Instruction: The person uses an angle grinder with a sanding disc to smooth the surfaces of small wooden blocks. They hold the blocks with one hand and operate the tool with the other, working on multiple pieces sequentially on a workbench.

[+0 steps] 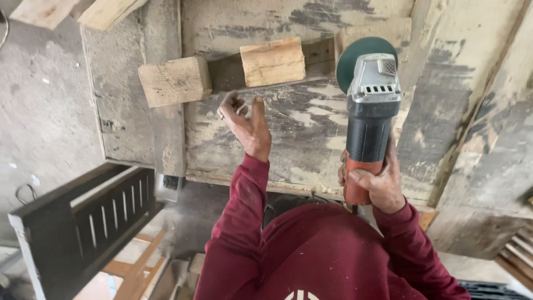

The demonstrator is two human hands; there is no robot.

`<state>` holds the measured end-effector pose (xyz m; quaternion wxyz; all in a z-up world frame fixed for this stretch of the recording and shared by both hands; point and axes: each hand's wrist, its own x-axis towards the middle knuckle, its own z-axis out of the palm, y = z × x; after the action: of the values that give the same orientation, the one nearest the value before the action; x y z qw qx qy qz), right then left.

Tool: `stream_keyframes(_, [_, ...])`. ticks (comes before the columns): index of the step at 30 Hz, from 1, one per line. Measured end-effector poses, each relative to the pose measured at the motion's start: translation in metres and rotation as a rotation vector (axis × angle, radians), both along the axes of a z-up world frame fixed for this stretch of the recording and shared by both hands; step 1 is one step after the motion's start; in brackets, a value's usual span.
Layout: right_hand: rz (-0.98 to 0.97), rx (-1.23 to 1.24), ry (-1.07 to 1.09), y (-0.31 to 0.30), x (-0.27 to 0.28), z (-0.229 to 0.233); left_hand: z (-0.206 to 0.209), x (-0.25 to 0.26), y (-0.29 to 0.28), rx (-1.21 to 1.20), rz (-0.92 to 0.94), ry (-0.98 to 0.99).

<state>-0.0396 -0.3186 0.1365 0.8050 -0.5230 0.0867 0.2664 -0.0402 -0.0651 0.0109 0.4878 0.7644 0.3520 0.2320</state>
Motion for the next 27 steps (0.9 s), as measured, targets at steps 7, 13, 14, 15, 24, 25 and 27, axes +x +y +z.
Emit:
stream_keyframes(7, [-0.108, -0.158, 0.014, 0.029, -0.023, -0.027, 0.056, -0.027, -0.041, -1.244, -0.736, 0.112])
stream_keyframes(13, [-0.069, -0.286, 0.027, 0.055, -0.053, -0.052, 0.062, -0.007, -0.031, -1.338, -0.893, 0.321])
stream_keyframes(14, [-0.069, -0.296, 0.011, 0.061, -0.057, -0.056, 0.063, -0.003, -0.025, -1.31, -0.903, 0.306])
stream_keyframes(15, [-0.069, -0.306, -0.004, 0.065, -0.058, -0.061, 0.062, 0.003, -0.02, -1.282, -0.912, 0.29])
stream_keyframes(24, [-0.167, -0.501, -0.025, 0.072, -0.064, -0.088, 0.058, -0.017, -0.03, -0.796, -1.049, 0.457])
stream_keyframes(25, [-0.188, -0.513, 0.026, 0.07, -0.059, -0.086, 0.056, -0.017, -0.03, -0.759, -1.076, 0.481])
stream_keyframes(27, [-0.219, -0.532, 0.132, 0.065, -0.049, -0.08, 0.054, -0.016, -0.024, -0.675, -1.211, 0.418])
